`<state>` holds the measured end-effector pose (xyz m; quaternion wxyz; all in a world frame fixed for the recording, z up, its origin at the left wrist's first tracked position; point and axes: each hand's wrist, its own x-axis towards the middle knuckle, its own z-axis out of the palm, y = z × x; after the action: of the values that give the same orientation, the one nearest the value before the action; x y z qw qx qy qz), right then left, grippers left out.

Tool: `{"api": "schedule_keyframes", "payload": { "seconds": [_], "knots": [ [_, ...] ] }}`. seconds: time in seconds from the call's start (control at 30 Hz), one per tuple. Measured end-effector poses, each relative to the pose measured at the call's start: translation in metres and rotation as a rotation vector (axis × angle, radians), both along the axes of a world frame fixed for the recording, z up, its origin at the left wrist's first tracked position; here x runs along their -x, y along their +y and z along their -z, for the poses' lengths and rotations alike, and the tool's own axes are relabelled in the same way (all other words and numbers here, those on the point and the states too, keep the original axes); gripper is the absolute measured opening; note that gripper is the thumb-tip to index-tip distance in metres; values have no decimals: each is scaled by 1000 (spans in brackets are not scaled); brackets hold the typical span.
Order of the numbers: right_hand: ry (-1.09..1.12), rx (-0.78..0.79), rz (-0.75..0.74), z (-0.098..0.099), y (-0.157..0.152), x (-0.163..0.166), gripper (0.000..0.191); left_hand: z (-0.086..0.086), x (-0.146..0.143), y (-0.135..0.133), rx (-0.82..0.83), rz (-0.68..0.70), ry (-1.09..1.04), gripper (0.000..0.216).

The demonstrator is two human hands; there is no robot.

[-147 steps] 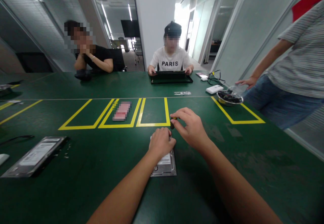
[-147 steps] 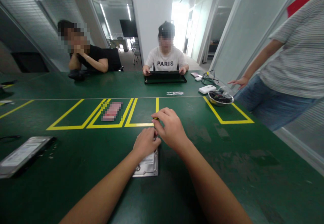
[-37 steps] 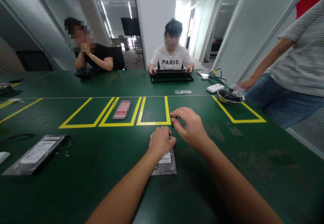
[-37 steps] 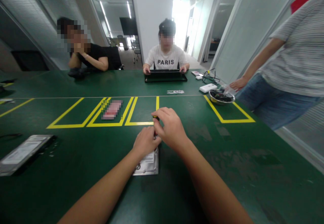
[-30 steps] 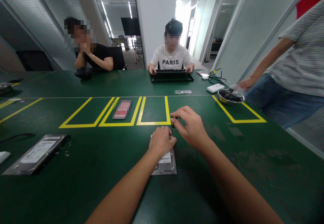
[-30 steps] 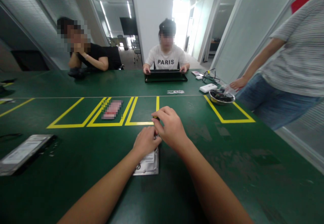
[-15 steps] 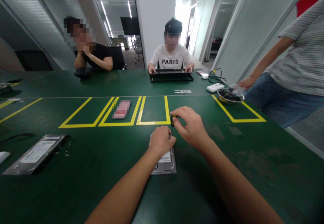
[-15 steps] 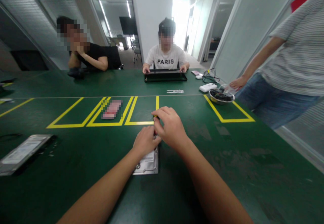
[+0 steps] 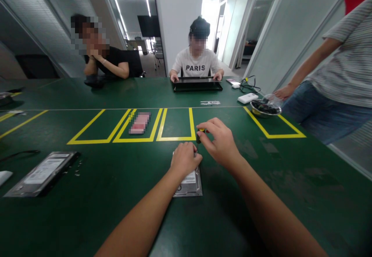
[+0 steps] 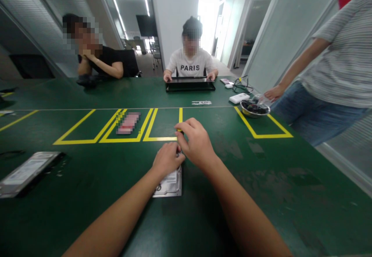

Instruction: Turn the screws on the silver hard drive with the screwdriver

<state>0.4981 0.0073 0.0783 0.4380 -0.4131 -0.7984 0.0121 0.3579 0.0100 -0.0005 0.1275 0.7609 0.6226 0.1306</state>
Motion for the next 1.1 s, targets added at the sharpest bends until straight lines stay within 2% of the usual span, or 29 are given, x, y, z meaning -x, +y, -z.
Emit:
{"api": "schedule_keyframes", "payload": {
  "seconds": [0.3, 0.5, 0.83, 1.1],
  "knots": [
    [-34, 6, -25, -1, -1, -2, 17, -2, 0, -1, 1, 15, -4, 17],
    [-6, 6, -18, 0, 0, 0, 8, -4, -1, -2, 13, 3, 5, 17],
    [-38, -19, -2, 0, 0, -1, 17, 2, 1, 0, -31, 21, 4, 15],
    [9, -13, 1, 1, 0, -1, 9, 4, 2, 0, -52, 37, -7, 15]
  ]
}}
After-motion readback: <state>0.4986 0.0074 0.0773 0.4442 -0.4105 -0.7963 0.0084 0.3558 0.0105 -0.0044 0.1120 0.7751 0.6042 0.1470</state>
